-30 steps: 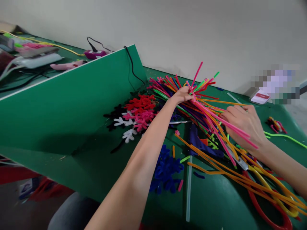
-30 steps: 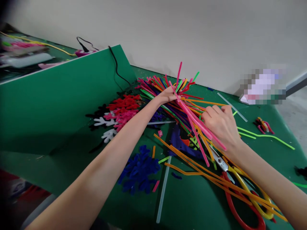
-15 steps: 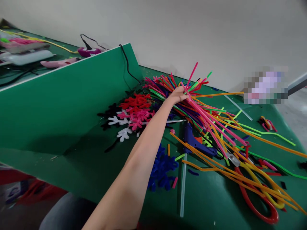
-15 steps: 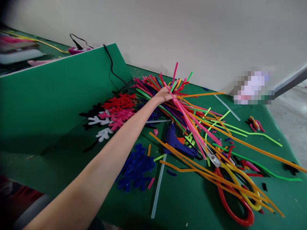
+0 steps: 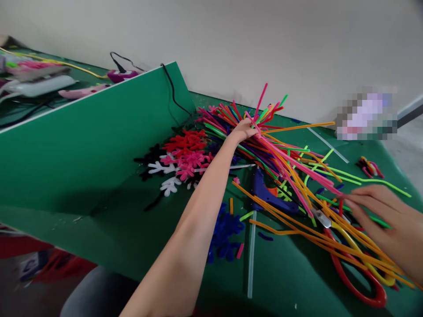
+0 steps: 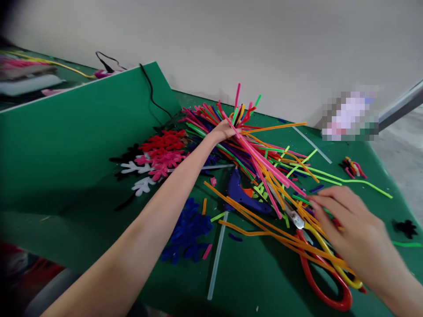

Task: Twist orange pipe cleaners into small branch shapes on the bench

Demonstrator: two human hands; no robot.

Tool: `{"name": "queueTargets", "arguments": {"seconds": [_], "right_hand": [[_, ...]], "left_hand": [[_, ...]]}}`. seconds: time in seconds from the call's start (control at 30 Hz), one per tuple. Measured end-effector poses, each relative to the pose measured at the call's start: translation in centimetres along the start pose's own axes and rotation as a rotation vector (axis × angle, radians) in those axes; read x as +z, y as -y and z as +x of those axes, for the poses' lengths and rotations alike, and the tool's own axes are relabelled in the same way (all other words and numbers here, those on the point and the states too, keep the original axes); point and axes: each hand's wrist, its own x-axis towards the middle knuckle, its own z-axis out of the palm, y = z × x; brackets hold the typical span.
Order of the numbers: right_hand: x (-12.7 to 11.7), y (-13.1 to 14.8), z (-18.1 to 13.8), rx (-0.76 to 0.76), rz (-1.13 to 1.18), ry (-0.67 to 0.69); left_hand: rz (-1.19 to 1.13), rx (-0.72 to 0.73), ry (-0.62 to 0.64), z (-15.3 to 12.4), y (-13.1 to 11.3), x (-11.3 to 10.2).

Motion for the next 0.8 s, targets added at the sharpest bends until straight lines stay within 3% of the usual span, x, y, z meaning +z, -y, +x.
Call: {"name": "queueTargets", "arguments": {"seconds": [0.1, 0.23, 0.33, 0.47, 0.53, 0.7, 0.8], "right_hand": [[2.4, 2.4, 3.3, -0.102, 0.031, 0.013], [4.7, 2.8, 5.6, 0.079, 0.199, 0.105], [5.2, 2.1, 5.8, 0.250, 0.360, 0.093], [5.1, 1.6, 5.6, 0.415, 0.394, -0.016], [5.3, 1.4, 5.6, 0.476, 0.399, -0.005], [6.8, 1.0, 5.0, 0.565, 0.422, -0.033], [7.6, 0.9, 4.3, 0.533, 0.381, -0.054]], "left_hand": [[-0.023, -0.008, -0.006, -0.1, -0.1, 0.2], [-0.058, -0.025, -0.023, -0.2, -0.1, 0.4], [-0.083, -0.047, -0.044, -0.1, -0.2, 0.6], [-0.098, -0.069, -0.061, -0.1, -0.3, 0.9], [-0.101, -0.071, -0.063, -0.1, -0.3, 0.9], [-0.107, -0.060, -0.054, 0.2, 0.2, 1.0], [-0.104, -0.043, -0.048, 0.4, 0.7, 1.0]]}}
